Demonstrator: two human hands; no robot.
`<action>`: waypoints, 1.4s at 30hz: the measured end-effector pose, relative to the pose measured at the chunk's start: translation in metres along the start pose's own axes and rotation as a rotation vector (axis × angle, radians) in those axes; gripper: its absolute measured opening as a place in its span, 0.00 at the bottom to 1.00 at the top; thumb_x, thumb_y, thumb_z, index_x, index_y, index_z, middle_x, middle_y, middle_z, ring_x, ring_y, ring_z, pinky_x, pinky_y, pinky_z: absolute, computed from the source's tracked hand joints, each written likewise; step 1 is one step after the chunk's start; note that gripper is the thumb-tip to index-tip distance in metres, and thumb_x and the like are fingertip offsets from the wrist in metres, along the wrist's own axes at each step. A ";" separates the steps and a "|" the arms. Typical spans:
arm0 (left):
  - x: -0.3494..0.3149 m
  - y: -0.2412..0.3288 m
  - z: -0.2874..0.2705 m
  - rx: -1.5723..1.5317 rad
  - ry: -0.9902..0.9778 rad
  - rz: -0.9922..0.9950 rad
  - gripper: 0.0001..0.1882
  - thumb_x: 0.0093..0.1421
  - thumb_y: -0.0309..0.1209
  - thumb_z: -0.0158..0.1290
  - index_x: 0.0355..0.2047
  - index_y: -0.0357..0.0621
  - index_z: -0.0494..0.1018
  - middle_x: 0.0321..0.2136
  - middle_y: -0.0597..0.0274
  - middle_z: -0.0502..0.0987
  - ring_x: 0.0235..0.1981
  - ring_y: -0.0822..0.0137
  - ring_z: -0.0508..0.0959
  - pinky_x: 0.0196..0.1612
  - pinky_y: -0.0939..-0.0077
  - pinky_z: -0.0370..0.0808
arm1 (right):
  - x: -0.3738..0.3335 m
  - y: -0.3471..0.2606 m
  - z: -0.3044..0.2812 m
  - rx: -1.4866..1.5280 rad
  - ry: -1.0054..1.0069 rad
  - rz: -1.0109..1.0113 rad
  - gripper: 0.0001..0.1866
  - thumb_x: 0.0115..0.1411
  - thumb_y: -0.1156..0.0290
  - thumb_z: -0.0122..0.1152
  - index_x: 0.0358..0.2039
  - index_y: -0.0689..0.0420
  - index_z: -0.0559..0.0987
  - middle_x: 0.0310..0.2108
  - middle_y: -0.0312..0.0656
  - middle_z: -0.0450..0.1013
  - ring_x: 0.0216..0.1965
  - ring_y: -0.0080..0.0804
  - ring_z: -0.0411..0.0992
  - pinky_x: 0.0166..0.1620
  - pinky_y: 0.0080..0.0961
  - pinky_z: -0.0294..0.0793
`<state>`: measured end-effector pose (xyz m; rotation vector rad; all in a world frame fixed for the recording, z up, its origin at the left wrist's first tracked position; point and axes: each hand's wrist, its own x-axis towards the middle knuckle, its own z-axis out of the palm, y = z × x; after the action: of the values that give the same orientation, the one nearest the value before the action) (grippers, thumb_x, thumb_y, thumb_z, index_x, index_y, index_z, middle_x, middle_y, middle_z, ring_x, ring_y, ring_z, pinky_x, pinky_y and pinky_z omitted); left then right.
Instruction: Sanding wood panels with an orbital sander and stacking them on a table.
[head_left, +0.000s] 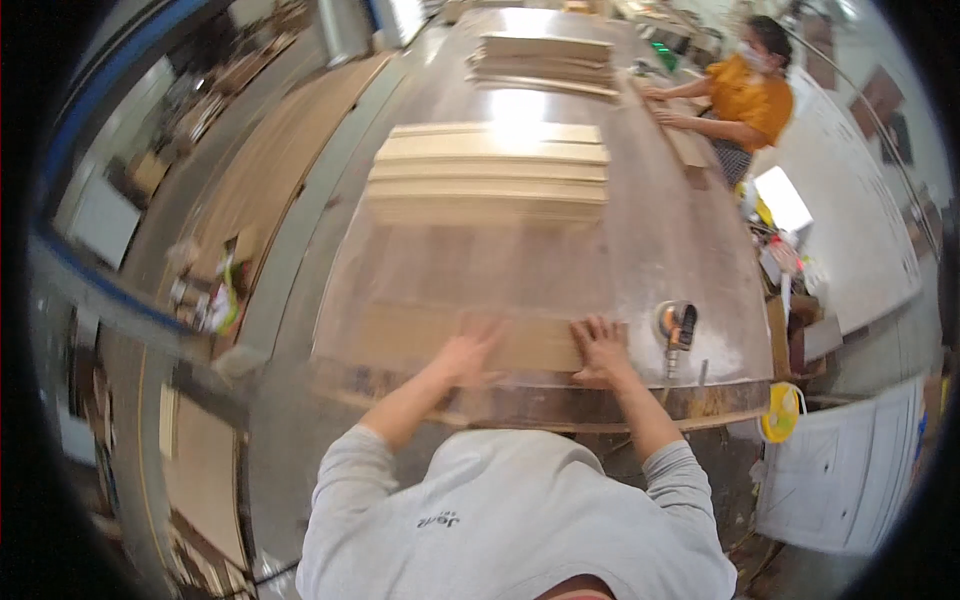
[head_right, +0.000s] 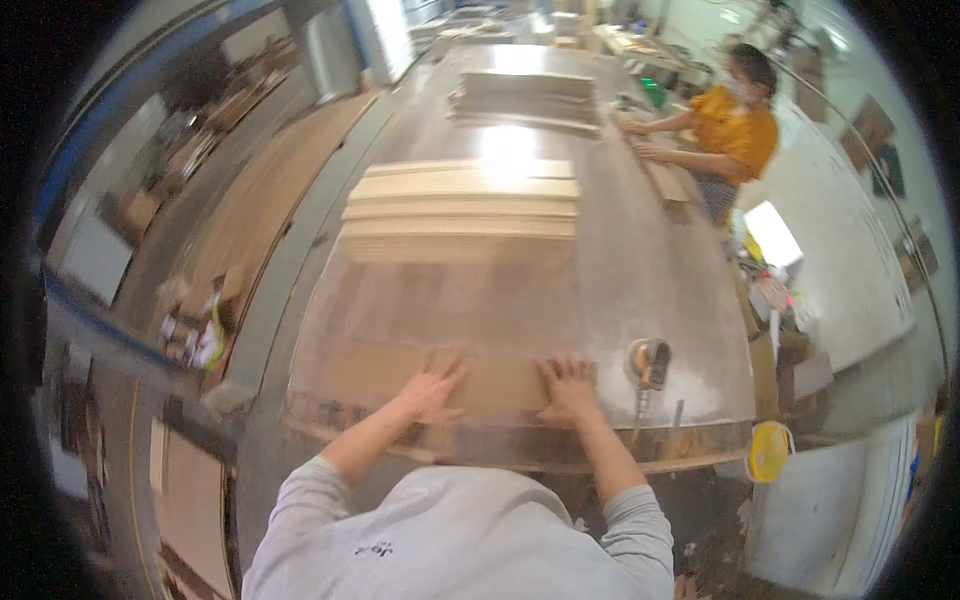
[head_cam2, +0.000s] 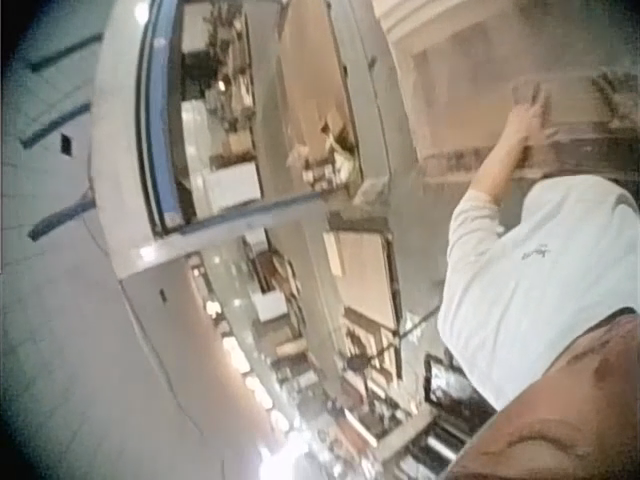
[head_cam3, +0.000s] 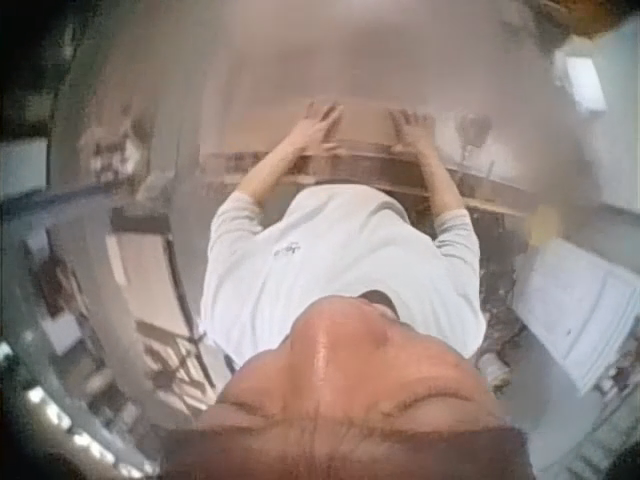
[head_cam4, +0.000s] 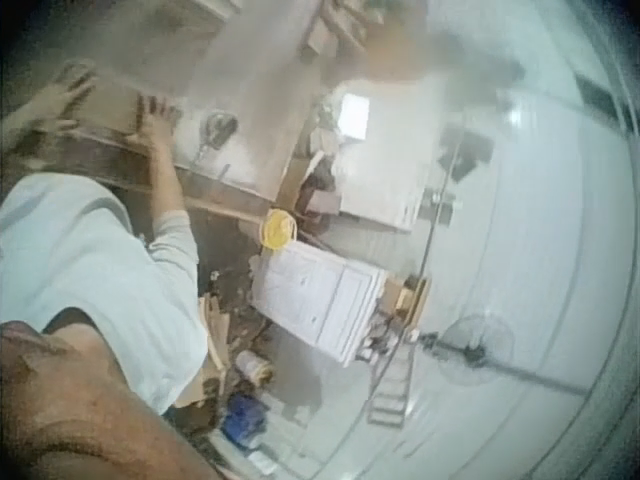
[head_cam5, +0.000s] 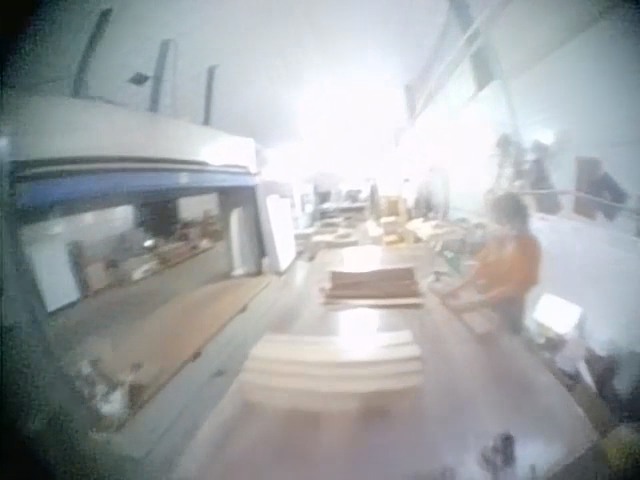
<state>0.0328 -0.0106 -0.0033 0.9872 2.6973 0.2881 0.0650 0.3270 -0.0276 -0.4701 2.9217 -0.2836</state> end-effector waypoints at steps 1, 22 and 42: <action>0.007 0.017 0.015 0.041 0.074 -0.016 0.54 0.59 0.61 0.56 0.76 0.49 0.47 0.75 0.41 0.47 0.76 0.38 0.43 0.75 0.41 0.42 | -0.001 -0.003 -0.005 0.016 0.048 0.016 0.66 0.33 0.42 0.78 0.74 0.43 0.56 0.68 0.51 0.57 0.72 0.56 0.50 0.73 0.62 0.39; -0.109 -0.142 -0.004 -0.118 0.274 -0.668 0.49 0.65 0.56 0.50 0.75 0.41 0.45 0.76 0.46 0.46 0.76 0.51 0.47 0.76 0.50 0.43 | -0.004 -0.017 -0.016 -0.016 0.174 -0.039 0.60 0.27 0.52 0.83 0.66 0.49 0.68 0.61 0.47 0.62 0.67 0.53 0.55 0.71 0.58 0.47; -0.136 -0.167 0.034 -0.865 0.407 -0.823 0.57 0.57 0.52 0.64 0.77 0.54 0.42 0.73 0.40 0.54 0.75 0.31 0.40 0.74 0.47 0.47 | 0.000 -0.013 -0.021 -0.105 0.027 -0.060 0.64 0.30 0.52 0.77 0.71 0.52 0.61 0.69 0.54 0.55 0.71 0.59 0.50 0.71 0.61 0.42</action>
<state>0.0431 -0.2217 -0.0578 -0.4510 2.5495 1.3897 0.0648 0.3180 -0.0044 -0.5746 2.9635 -0.1464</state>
